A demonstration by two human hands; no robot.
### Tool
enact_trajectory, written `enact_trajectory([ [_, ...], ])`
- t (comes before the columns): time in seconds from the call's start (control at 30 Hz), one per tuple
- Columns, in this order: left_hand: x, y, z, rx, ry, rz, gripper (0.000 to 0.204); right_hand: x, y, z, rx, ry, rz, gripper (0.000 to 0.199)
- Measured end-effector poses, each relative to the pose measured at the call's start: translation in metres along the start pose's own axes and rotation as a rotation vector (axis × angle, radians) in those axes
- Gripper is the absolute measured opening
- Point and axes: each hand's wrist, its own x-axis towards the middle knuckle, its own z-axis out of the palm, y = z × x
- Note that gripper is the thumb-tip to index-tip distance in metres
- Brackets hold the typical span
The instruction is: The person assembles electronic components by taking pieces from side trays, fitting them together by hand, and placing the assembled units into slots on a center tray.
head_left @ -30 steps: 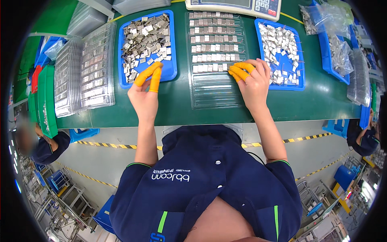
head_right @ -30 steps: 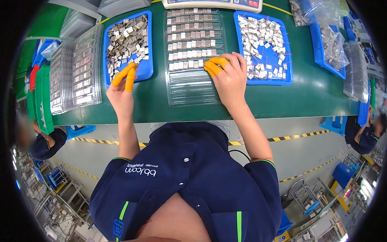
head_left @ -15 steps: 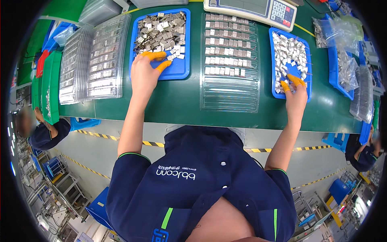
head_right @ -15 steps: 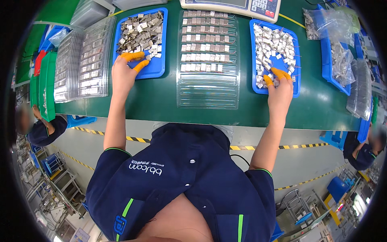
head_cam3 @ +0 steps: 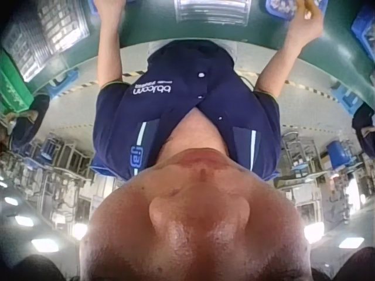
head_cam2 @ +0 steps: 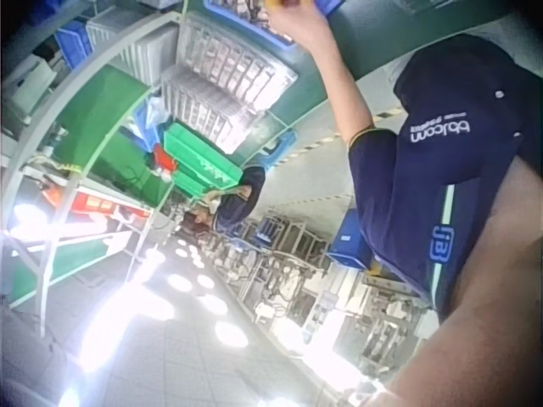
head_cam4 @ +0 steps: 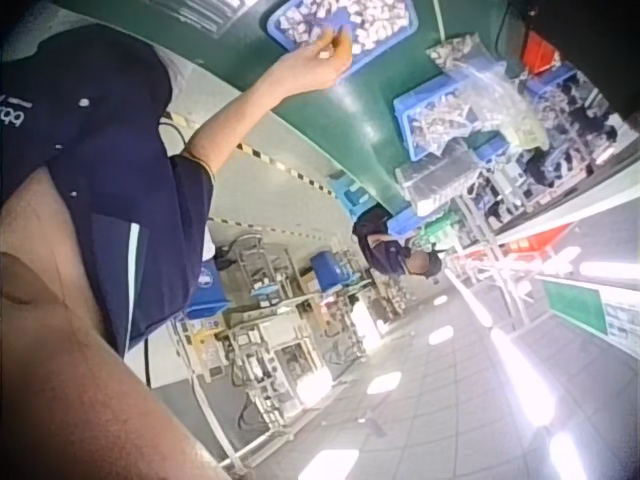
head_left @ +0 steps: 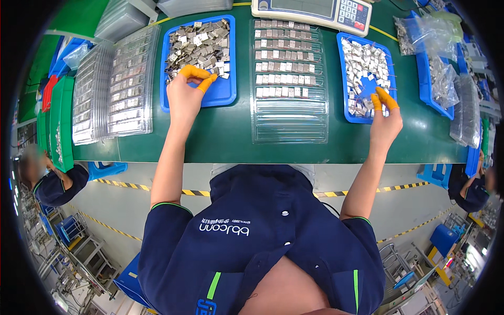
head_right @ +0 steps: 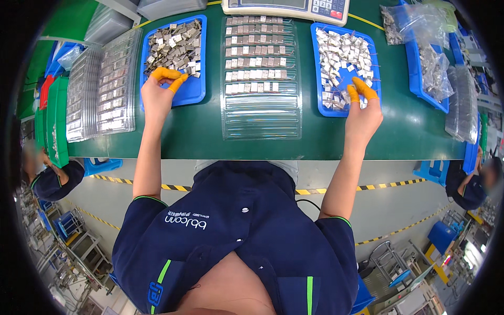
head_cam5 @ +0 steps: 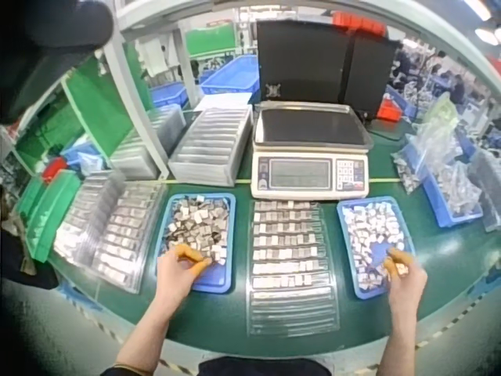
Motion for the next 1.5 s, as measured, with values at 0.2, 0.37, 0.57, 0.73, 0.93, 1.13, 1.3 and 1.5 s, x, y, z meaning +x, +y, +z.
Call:
enact_trajectory([
  [0.2,0.004,-0.001,0.003,0.143,0.017,0.017,0.022,0.002,-0.009,0.004,0.224,0.079,0.017,0.022],
  [0.37,0.01,-0.002,0.001,0.335,-0.04,0.034,0.031,0.0,-0.006,0.007,0.535,-0.019,0.204,0.021],
  [0.57,0.009,-0.003,0.004,0.318,-0.087,0.006,0.028,-0.002,0.001,0.009,0.46,0.014,0.255,0.024],
  [0.73,0.009,-0.014,0.005,0.294,-0.11,0.06,0.032,-0.004,0.003,0.015,0.4,0.052,0.17,0.026],
  [0.93,0.001,-0.008,0.005,-0.25,0.222,-0.01,0.032,-0.004,0.0,0.016,0.465,0.068,0.252,0.025],
  [1.13,-0.006,0.021,-0.003,-0.678,0.111,-0.287,0.036,-0.007,-0.013,0.014,0.634,-0.022,0.284,0.025],
  [1.3,-0.018,0.047,0.016,-0.844,-0.039,-0.291,0.028,-0.024,-0.029,0.023,0.62,-0.057,0.091,0.023],
  [1.5,-0.047,0.079,0.051,-1.128,-0.204,-0.365,0.023,-0.051,-0.078,0.039,0.961,-0.366,0.306,0.025],
])
